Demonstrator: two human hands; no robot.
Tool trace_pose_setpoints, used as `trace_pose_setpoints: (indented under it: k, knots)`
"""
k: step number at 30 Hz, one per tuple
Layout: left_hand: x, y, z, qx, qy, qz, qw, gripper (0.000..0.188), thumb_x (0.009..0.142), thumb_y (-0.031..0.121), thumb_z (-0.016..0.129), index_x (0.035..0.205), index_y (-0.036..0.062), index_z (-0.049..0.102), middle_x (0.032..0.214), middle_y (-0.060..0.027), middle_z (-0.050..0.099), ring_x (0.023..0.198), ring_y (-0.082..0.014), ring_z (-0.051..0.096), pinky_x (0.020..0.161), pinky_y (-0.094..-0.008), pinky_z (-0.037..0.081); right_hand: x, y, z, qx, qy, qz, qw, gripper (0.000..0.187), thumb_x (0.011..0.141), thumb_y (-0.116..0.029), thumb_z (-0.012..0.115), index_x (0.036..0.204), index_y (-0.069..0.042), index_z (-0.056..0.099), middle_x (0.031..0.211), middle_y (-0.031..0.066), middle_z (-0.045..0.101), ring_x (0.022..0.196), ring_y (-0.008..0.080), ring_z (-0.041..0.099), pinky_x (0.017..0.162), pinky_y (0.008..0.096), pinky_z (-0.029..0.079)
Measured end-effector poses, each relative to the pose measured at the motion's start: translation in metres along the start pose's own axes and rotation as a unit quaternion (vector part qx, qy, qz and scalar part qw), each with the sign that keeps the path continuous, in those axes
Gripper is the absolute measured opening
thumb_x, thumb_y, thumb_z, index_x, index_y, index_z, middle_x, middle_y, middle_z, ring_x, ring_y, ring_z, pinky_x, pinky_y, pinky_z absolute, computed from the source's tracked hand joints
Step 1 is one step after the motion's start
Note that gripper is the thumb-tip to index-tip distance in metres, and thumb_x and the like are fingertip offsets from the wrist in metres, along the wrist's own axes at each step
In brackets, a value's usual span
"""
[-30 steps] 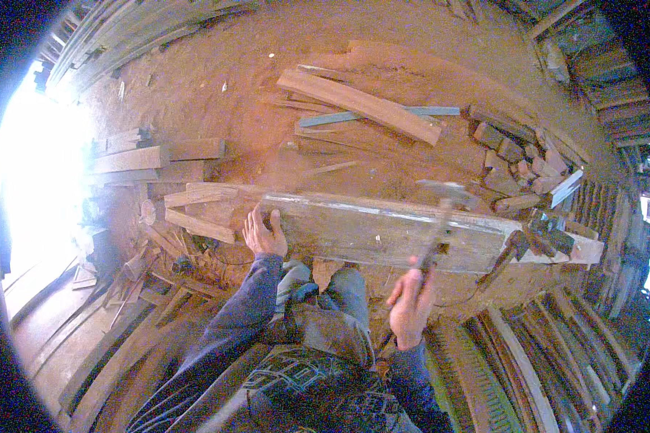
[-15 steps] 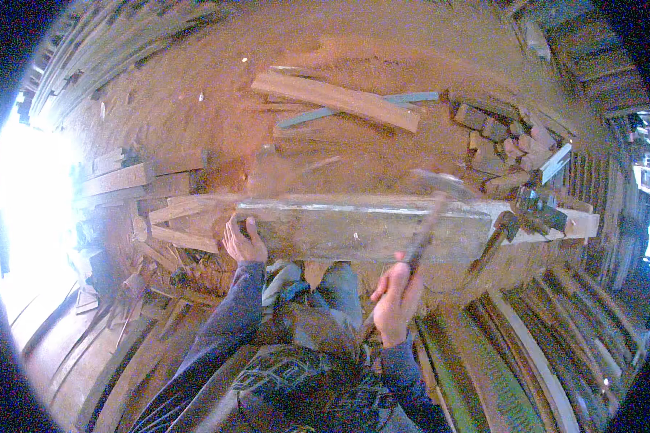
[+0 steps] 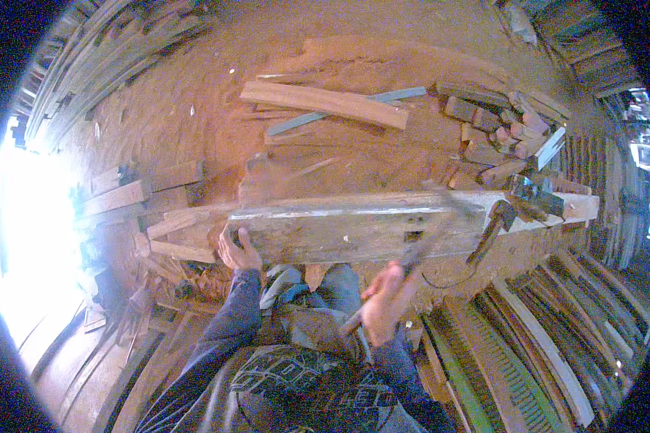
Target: The person uses a sledgehammer and a crowbar to break apart a wooden frame. They repeatedly strike the frame to separate its components and pry sections apart, then set the tools down and inspect the separated pieces.
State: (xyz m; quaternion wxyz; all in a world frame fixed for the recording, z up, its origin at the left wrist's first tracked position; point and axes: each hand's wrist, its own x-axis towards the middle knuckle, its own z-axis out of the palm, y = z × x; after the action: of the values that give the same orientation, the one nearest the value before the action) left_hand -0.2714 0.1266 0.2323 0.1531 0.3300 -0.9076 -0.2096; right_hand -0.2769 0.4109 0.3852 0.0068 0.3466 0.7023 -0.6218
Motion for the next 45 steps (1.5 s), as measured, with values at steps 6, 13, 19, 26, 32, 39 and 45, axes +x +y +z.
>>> trace_pose_setpoints:
  k: [6, 13, 19, 26, 32, 39, 45]
  knots:
    - [-0.003, -0.002, 0.000, -0.006, 0.015, 0.017, 1.000, 0.046, 0.096, 0.040, 0.054, 0.126, 0.0052, 0.057, 0.112, -0.0154, 0.064, 0.108, -0.0355, 0.057, 0.093, -0.0484, 0.040, 0.003, 0.021, 0.021, -0.228, -0.248, -0.087, 0.938, 0.040, 0.103, -0.046, 0.048, 0.109, -0.007, 0.052, 0.066, -0.0011, 0.048, 0.051, 0.0070, 0.047, 0.043, 0.0254, 0.040]
    - [-0.003, -0.005, 0.004, -0.010, 0.027, 0.019, 0.999, 0.049, 0.097, 0.043, 0.053, 0.126, 0.0046, 0.057, 0.112, -0.0163, 0.064, 0.108, -0.0360, 0.058, 0.094, -0.0489, 0.040, 0.001, -0.016, -0.009, -0.160, -0.063, -0.045, 0.984, 0.041, 0.104, -0.036, 0.043, 0.114, 0.002, 0.055, 0.087, 0.0234, 0.066, 0.071, 0.0469, 0.060, 0.061, 0.0568, 0.045]
    - [-0.001, -0.004, 0.004, 0.000, 0.028, 0.018, 0.999, 0.050, 0.097, 0.045, 0.052, 0.126, 0.0044, 0.057, 0.113, -0.0165, 0.064, 0.108, -0.0362, 0.058, 0.094, -0.0490, 0.039, -0.004, 0.008, 0.013, -0.266, -0.251, -0.130, 0.922, 0.044, 0.105, -0.038, 0.042, 0.118, 0.002, 0.053, 0.087, 0.0122, 0.068, 0.069, 0.0394, 0.061, 0.063, 0.0521, 0.048]
    - [-0.003, -0.003, 0.002, -0.012, 0.012, 0.007, 1.000, 0.050, 0.097, 0.044, 0.052, 0.126, 0.0045, 0.057, 0.112, -0.0162, 0.064, 0.106, -0.0360, 0.058, 0.093, -0.0482, 0.040, 0.015, -0.008, -0.013, -0.297, -0.052, -0.343, 0.890, 0.037, 0.102, -0.033, 0.050, 0.120, 0.000, 0.051, 0.077, 0.0185, 0.059, 0.063, 0.0421, 0.054, 0.057, 0.0515, 0.045]
    - [-0.001, 0.006, -0.002, -0.005, 0.019, -0.003, 1.000, 0.049, 0.097, 0.044, 0.052, 0.125, 0.0039, 0.058, 0.109, -0.0163, 0.064, 0.105, -0.0359, 0.058, 0.092, -0.0478, 0.040, -0.020, 0.019, 0.017, -0.262, -0.312, -0.204, 0.890, 0.036, 0.103, -0.031, 0.048, 0.119, 0.000, 0.052, 0.087, 0.0247, 0.063, 0.077, 0.0486, 0.060, 0.066, 0.0516, 0.048]
    - [-0.005, -0.007, 0.007, -0.012, 0.049, 0.030, 0.998, 0.050, 0.096, 0.044, 0.052, 0.125, 0.0041, 0.058, 0.110, -0.0167, 0.064, 0.107, -0.0362, 0.057, 0.094, -0.0482, 0.039, 0.014, -0.029, -0.024, -0.181, -0.026, -0.093, 0.979, 0.048, 0.105, -0.040, 0.039, 0.122, 0.002, 0.053, 0.086, 0.0212, 0.068, 0.073, 0.0452, 0.063, 0.069, 0.0541, 0.050]
    - [0.000, -0.007, 0.006, 0.006, 0.035, 0.008, 0.999, 0.049, 0.096, 0.043, 0.052, 0.126, 0.0044, 0.059, 0.113, -0.0173, 0.064, 0.109, -0.0365, 0.057, 0.095, -0.0487, 0.039, 0.002, 0.030, 0.005, -0.379, -0.271, -0.070, 0.882, 0.060, 0.103, -0.048, 0.041, 0.124, 0.007, 0.054, 0.097, 0.0344, 0.064, 0.087, 0.0525, 0.061, 0.077, 0.0562, 0.048]
